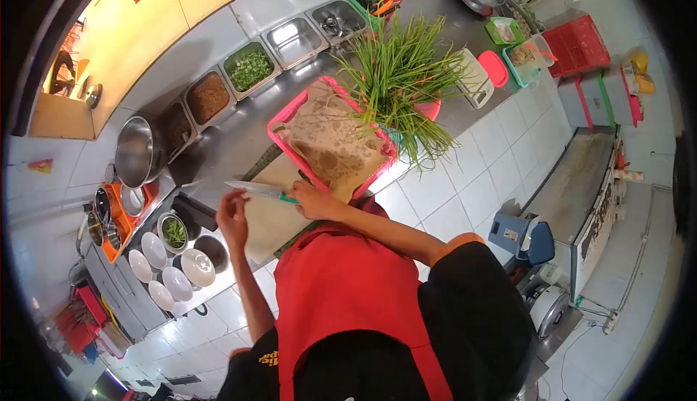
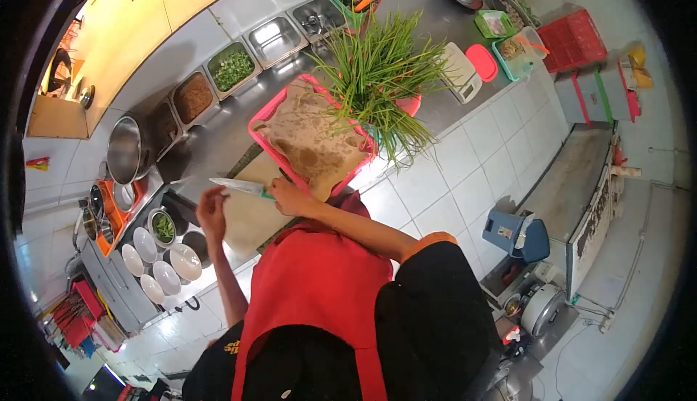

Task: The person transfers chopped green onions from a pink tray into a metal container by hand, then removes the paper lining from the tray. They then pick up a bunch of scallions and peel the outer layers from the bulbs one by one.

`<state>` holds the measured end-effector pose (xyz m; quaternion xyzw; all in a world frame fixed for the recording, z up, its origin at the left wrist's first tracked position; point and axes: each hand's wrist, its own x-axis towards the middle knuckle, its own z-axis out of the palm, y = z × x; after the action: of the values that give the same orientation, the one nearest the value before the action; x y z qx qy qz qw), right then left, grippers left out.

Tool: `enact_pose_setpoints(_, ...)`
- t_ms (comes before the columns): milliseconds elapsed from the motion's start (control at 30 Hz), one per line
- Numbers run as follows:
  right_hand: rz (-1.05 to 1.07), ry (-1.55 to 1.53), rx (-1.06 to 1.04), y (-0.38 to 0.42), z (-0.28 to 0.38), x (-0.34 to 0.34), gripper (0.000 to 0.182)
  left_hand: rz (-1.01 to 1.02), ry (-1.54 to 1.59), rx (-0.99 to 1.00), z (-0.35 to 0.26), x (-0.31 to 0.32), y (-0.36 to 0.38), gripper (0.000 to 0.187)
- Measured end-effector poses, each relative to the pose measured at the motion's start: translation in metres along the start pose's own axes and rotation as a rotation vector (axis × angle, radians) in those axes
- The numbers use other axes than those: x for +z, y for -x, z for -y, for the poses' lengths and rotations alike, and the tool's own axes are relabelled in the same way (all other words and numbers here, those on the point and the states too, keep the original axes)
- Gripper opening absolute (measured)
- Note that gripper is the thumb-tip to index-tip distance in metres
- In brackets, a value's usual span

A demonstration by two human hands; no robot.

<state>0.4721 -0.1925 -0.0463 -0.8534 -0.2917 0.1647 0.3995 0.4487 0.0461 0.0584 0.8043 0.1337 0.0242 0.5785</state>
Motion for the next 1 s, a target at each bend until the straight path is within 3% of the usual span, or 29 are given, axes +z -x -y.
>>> enact_pose_setpoints(67, 0.037, -0.105, -0.076, 0.013, 0.012, -0.052, 0.027, 0.034, 0.051, -0.013, 0.019, 0.017, 0.024, 0.016)
enact_pose_setpoints(133, 0.400, -0.558, -0.022, 0.026, 0.017, -0.117, 0.023, 0.094, 0.033, -0.099, 0.010, 0.044, 0.039, 0.016)
enact_pose_setpoints(233, 0.550, -0.660, 0.082, 0.064, -0.004, -0.201, 0.030, 0.280, 0.055, -0.011, -0.006, 0.090, 0.037, 0.021)
enact_pose_setpoints(267, 0.521, -0.529, 0.293, 0.081, -0.006, -0.229, 0.026, 0.354, 0.043, 0.051, -0.007, 0.106, 0.031, 0.023)
enact_pose_setpoints(300, 0.425, -0.657, 0.411, 0.097, -0.014, -0.250, 0.021, 0.412, 0.081, 0.056, -0.014, 0.121, 0.021, 0.024)
enact_pose_setpoints(367, 0.220, -0.427, 0.585, 0.123, -0.035, -0.287, 0.016, 0.520, 0.101, 0.107, -0.027, 0.150, -0.001, 0.034)
enact_pose_setpoints(400, 0.102, -0.180, 0.390, 0.132, -0.050, -0.299, 0.022, 0.568, 0.080, 0.153, -0.034, 0.164, -0.015, 0.041)
enact_pose_setpoints(467, -0.015, -0.129, 0.500, 0.132, -0.045, -0.317, 0.026, 0.451, -0.077, 0.454, -0.030, 0.206, -0.044, 0.055)
enact_pose_setpoints(533, -0.136, -0.081, 0.609, 0.126, -0.045, -0.320, 0.031, 0.520, -0.105, 0.362, -0.039, 0.242, -0.065, 0.078)
enact_pose_setpoints(567, -0.298, -0.033, 0.589, 0.115, -0.046, -0.311, 0.037, 0.520, -0.108, 0.364, -0.038, 0.260, -0.075, 0.078)
enact_pose_setpoints(600, -0.458, 0.014, 0.568, 0.105, -0.049, -0.301, 0.043, 0.489, -0.344, 0.651, -0.034, 0.279, -0.084, 0.080)
enact_pose_setpoints(633, -0.458, 0.011, 0.567, 0.093, -0.054, -0.292, 0.043, 0.446, -0.582, 0.933, -0.033, 0.294, -0.090, 0.081)
enact_pose_setpoints(667, -0.544, 0.118, 0.481, 0.079, -0.062, -0.284, 0.043, 0.444, -0.587, 0.933, -0.038, 0.305, -0.097, 0.081)
enact_pose_setpoints(733, -0.627, 0.216, 0.387, 0.061, -0.088, -0.281, 0.044, 0.764, -0.170, 0.434, -0.052, 0.318, -0.105, 0.071)
enact_pose_setpoints(767, -0.632, 0.185, 0.358, 0.052, -0.103, -0.283, 0.041, 0.760, -0.178, 0.432, -0.059, 0.322, -0.108, 0.071)
enact_pose_setpoints(833, -0.633, 0.148, 0.324, 0.036, -0.120, -0.294, 0.039, 0.847, 0.143, 0.041, -0.092, 0.320, -0.112, 0.106)
enact_pose_setpoints(900, -0.761, 0.007, 0.341, 0.026, -0.130, -0.311, 0.032, 0.834, 0.076, 0.050, -0.121, 0.316, -0.111, 0.111)
enact_pose_setpoints(967, -0.765, 0.062, 0.322, 0.020, -0.142, -0.325, 0.032, 0.596, 0.464, 0.140, -0.133, 0.322, -0.105, 0.112)
enact_pose_setpoints(1000, -0.745, -0.080, 0.346, 0.017, -0.162, -0.325, 0.035, 0.588, 0.458, 0.136, -0.121, 0.335, -0.122, 0.112)
